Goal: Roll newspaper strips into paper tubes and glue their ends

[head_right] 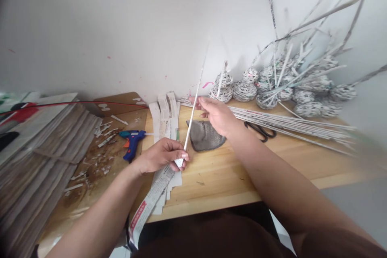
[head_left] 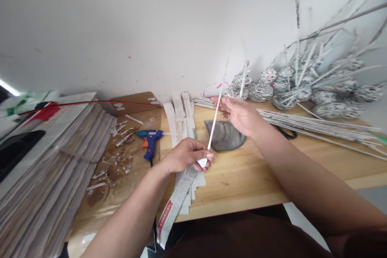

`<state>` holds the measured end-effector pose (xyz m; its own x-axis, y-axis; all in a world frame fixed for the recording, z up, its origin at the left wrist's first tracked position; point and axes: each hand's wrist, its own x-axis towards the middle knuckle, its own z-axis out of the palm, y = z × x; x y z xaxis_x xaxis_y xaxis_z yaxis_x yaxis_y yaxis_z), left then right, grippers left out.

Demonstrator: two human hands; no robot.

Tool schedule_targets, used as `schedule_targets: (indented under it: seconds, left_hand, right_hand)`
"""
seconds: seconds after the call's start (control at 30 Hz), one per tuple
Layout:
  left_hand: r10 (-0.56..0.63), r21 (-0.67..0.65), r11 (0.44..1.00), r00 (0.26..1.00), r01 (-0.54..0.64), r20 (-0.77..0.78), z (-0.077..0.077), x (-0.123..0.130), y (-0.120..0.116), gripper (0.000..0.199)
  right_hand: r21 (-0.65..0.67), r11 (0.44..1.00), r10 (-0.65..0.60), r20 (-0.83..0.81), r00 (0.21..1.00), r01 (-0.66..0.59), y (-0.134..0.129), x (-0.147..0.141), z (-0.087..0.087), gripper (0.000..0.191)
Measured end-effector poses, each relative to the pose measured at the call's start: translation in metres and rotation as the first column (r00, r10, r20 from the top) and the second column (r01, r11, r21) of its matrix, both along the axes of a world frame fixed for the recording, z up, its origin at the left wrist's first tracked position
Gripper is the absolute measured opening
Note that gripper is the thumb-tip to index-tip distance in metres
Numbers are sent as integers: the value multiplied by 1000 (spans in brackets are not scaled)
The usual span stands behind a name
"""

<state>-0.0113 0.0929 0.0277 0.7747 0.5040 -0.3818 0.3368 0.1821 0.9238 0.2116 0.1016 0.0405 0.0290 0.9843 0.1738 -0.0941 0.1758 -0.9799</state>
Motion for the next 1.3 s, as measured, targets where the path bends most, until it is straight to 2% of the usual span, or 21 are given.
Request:
schedule_targets:
  seconds: [0.1, 0.2, 0.3, 0.43, 0.57, 0.73, 0.9, 1.07, 1.2, 1.3]
  left_hand:
    - [-56, 8, 998, 998, 56, -13, -1, -1, -1, 37]
    - [-69, 11, 998, 998, 69, -13, -2, -1, -1, 36]
    - [-51, 5, 999, 999, 51, -13, -2, -2, -1, 36]
    - [-70, 21, 997, 997, 71, -12, -1, -1, -1, 35]
    - [-79, 48, 996, 997, 80, -10, -1, -1, -2, 34]
    - [-38, 36, 999, 999, 38, -2, 0, -1, -2, 34]
    - [-55, 39, 998, 998, 54, 10, 0, -1, -3, 34]
    - [-30, 41, 999, 1000, 29, 7, 0, -1, -4, 33]
    - [-20, 37, 999, 1000, 20, 2, 1, 0, -4, 32]
    - [11, 50, 999, 1000, -12, 14, 1, 1, -3, 32]
  right_hand:
    - [-46, 999, 16, -109, 994, -21, 0, 3, 3, 33]
    - [-92, 995, -62, -180, 982, 46, 0, 3, 4, 28]
    - [-130, 986, -127, -186, 974, 104, 1, 3, 5, 36]
    - [-129, 987, -121, -187, 975, 98, 1, 2, 7, 39]
    - [-119, 972, -222, -183, 958, 203, 1, 0, 6, 39]
    - [-94, 989, -122, -112, 986, 111, 0, 0, 3, 40]
    - [-89, 971, -225, -23, 974, 222, 0, -1, 2, 41]
    - [-95, 985, -146, -25, 989, 143, -2, -2, 3, 39]
    - [-107, 970, -222, -23, 975, 218, -2, -4, 3, 41]
    - [-141, 981, -125, 58, 990, 132, -6, -5, 6, 45]
